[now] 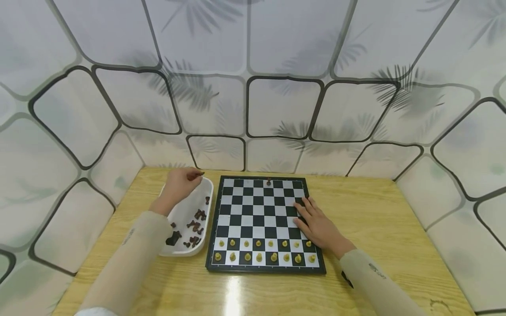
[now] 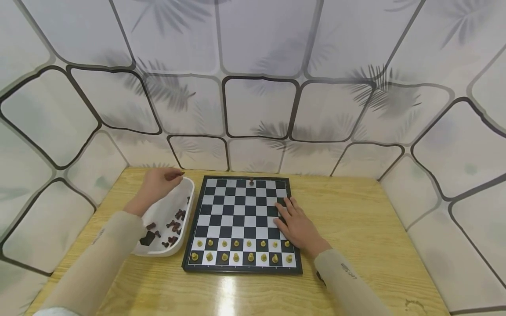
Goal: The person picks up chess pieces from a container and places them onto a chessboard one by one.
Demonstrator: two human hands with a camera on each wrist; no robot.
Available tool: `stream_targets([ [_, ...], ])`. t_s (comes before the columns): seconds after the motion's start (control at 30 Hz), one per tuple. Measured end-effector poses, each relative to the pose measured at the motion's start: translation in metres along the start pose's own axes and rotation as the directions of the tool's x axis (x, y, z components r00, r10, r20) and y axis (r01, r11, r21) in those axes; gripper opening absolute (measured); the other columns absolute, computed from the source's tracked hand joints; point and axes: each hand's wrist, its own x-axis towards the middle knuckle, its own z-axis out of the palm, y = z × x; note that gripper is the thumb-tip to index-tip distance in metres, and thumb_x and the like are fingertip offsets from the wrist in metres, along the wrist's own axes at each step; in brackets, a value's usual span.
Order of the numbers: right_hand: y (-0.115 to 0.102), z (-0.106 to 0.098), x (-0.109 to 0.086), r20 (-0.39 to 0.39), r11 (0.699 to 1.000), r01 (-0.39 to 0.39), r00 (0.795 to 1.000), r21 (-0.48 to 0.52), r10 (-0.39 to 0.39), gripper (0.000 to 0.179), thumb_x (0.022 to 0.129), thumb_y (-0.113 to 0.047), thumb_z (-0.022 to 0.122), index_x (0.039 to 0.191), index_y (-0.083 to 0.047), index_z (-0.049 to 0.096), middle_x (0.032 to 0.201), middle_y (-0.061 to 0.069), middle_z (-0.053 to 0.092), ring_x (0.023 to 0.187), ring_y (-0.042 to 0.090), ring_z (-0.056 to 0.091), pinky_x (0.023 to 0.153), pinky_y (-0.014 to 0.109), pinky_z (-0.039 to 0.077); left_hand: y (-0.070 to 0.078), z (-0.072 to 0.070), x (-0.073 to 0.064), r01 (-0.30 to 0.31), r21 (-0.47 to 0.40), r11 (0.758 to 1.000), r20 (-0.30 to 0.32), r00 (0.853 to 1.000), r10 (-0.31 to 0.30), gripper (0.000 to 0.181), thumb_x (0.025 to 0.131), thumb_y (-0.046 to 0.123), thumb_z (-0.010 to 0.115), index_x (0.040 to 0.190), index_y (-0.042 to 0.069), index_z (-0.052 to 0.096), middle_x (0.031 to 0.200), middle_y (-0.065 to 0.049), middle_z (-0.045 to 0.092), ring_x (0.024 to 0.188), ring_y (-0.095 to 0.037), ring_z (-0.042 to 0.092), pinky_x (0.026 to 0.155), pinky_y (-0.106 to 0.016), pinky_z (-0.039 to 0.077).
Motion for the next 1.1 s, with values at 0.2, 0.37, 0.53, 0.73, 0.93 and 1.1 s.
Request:
stream_targets([
  [0.2, 0.000, 0.000, 0.000, 0.002, 1.000, -0.002, 1.000, 0.004, 0.002, 0.065, 0.111, -0.046, 0.047, 0.165, -0.011, 0.035, 0.173, 0.024, 0.023, 0.162, 0.045, 0.015, 0.126, 0.062, 0.027, 0.015, 0.005, 0.005, 0.005, -0.062, 0.998, -0.010, 1.000, -0.006, 0.024, 0.101, 0.012, 0.070, 0.119, -0.003, 0.076, 0.112, -0.022, 0.078, 0.098, -0.038, 0.076, 0.082, -0.050, 0.062],
  [0.37, 0.001, 0.001, 0.000, -0.001, 1.000, -0.002, 1.000, 0.002, 0.002, 0.065, 0.111, -0.046, 0.046, 0.165, -0.011, 0.036, 0.173, 0.023, 0.023, 0.162, 0.045, 0.015, 0.126, 0.062, 0.027, 0.029, 0.010, 0.010, 0.000, -0.102, 0.995, 0.003, 1.000, 0.000, 0.022, 0.100, 0.013, 0.071, 0.116, -0.002, 0.076, 0.110, -0.022, 0.078, 0.097, -0.038, 0.075, 0.083, -0.051, 0.061],
  [0.53, 0.003, 0.003, 0.000, -0.006, 1.000, -0.002, 1.000, 0.001, 0.002, 0.065, 0.111, -0.046, 0.046, 0.165, -0.011, 0.036, 0.173, 0.023, 0.023, 0.162, 0.045, 0.015, 0.126, 0.062, 0.027, 0.042, 0.018, 0.017, 0.008, -0.129, 0.992, 0.026, 1.000, -0.005, 0.022, 0.098, 0.010, 0.068, 0.116, -0.001, 0.076, 0.111, -0.020, 0.078, 0.101, -0.037, 0.075, 0.089, -0.052, 0.060],
  [0.73, 0.004, 0.004, 0.000, -0.006, 1.000, -0.004, 1.000, 0.007, 0.004, 0.065, 0.111, -0.047, 0.046, 0.165, -0.012, 0.035, 0.174, 0.023, 0.022, 0.162, 0.044, 0.014, 0.126, 0.062, 0.027, 0.053, 0.033, 0.028, 0.011, -0.155, 0.988, 0.055, 0.998, -0.003, 0.024, 0.099, 0.014, 0.068, 0.117, 0.002, 0.077, 0.113, -0.018, 0.079, 0.104, -0.035, 0.076, 0.091, -0.049, 0.061],
  [0.93, 0.003, 0.003, 0.000, -0.011, 1.000, -0.005, 1.000, 0.006, 0.005, 0.065, 0.111, -0.046, 0.046, 0.165, -0.011, 0.036, 0.173, 0.023, 0.023, 0.162, 0.045, 0.015, 0.126, 0.062, 0.027, 0.060, 0.048, 0.037, 0.020, -0.170, 0.985, 0.092, 0.996, -0.005, 0.025, 0.100, 0.015, 0.070, 0.119, 0.000, 0.075, 0.115, -0.019, 0.078, 0.106, -0.035, 0.076, 0.089, -0.046, 0.062],
  [1.1, 0.001, 0.002, -0.001, -0.009, 1.000, -0.002, 1.000, 0.004, 0.002, 0.065, 0.111, -0.046, 0.047, 0.164, -0.011, 0.036, 0.173, 0.023, 0.024, 0.162, 0.045, 0.016, 0.126, 0.062, 0.028, 0.065, 0.058, 0.042, 0.054, -0.190, 0.980, 0.125, 0.992, -0.030, 0.028, 0.100, 0.017, 0.072, 0.121, -0.001, 0.075, 0.117, -0.018, 0.077, 0.108, -0.034, 0.074, 0.089, -0.044, 0.062],
])
